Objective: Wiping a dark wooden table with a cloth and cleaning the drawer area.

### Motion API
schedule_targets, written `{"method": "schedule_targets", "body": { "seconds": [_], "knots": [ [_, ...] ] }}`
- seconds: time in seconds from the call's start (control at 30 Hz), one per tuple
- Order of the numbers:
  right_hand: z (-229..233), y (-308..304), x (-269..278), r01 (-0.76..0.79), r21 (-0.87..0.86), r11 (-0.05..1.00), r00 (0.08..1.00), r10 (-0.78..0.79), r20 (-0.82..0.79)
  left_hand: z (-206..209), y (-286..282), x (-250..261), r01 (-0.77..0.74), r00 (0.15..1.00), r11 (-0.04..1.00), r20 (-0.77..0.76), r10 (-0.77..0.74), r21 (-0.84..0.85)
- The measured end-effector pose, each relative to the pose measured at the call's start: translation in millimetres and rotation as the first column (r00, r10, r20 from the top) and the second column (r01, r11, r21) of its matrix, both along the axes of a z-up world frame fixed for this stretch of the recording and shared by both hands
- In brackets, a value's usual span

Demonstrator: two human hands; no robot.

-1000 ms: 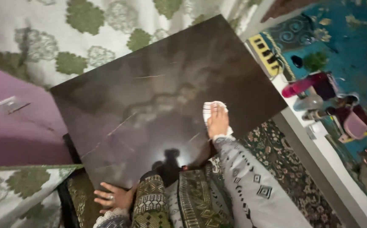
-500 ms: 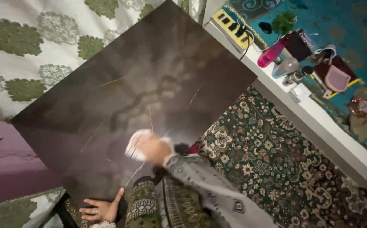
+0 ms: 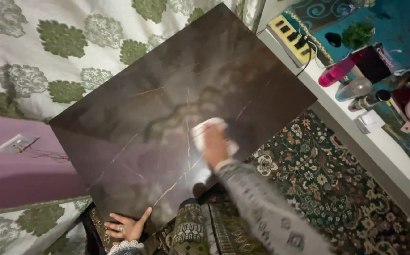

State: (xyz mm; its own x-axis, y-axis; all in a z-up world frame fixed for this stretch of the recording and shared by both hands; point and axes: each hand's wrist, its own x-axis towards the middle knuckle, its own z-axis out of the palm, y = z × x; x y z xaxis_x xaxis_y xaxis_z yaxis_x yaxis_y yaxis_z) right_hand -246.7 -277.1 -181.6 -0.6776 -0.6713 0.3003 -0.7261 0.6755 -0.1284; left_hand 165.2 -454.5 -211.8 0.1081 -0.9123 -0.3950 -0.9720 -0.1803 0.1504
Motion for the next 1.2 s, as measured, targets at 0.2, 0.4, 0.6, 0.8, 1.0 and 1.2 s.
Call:
{"method": "schedule_targets", "body": {
  "seconds": [0.2,0.4,0.6,0.8,1.0,1.2],
  "knots": [
    [17.8,-45.1,116.6,-0.197,-0.139,0.970,0.973,0.211,0.095,-0.2,3.4,6.3,-0.019,0.998,1.000,0.053,0.019,0.012],
    [30.7,-3.0,5.1,-0.339,-0.247,0.908,0.911,0.382,0.156,-0.2,11.8,12.2,-0.023,0.999,1.000,0.023,0.023,-0.011],
    [-8.6,126.4,-208.1,-0.031,0.094,0.995,0.998,0.036,-0.049,4.2,26.7,10.7,-0.124,0.985,0.991,0.129,0.116,0.052],
    [-59.9,100.7,-325.8,0.118,-0.043,0.992,0.980,-0.124,-0.157,-26.9,77.3,18.0,-0.325,0.936,0.940,0.108,0.335,-0.102],
    [-26.5,-114.6,-265.0,-0.277,-0.223,0.935,0.960,0.278,-0.026,-26.5,92.0,28.5,-0.300,0.919,0.935,0.205,0.337,-0.192],
    [62.9,-238.0,2.0,-0.636,-0.131,0.760,0.756,0.648,0.088,32.3,101.1,-16.9,-0.322,0.944,0.945,-0.052,0.325,0.055]
  ]
}}
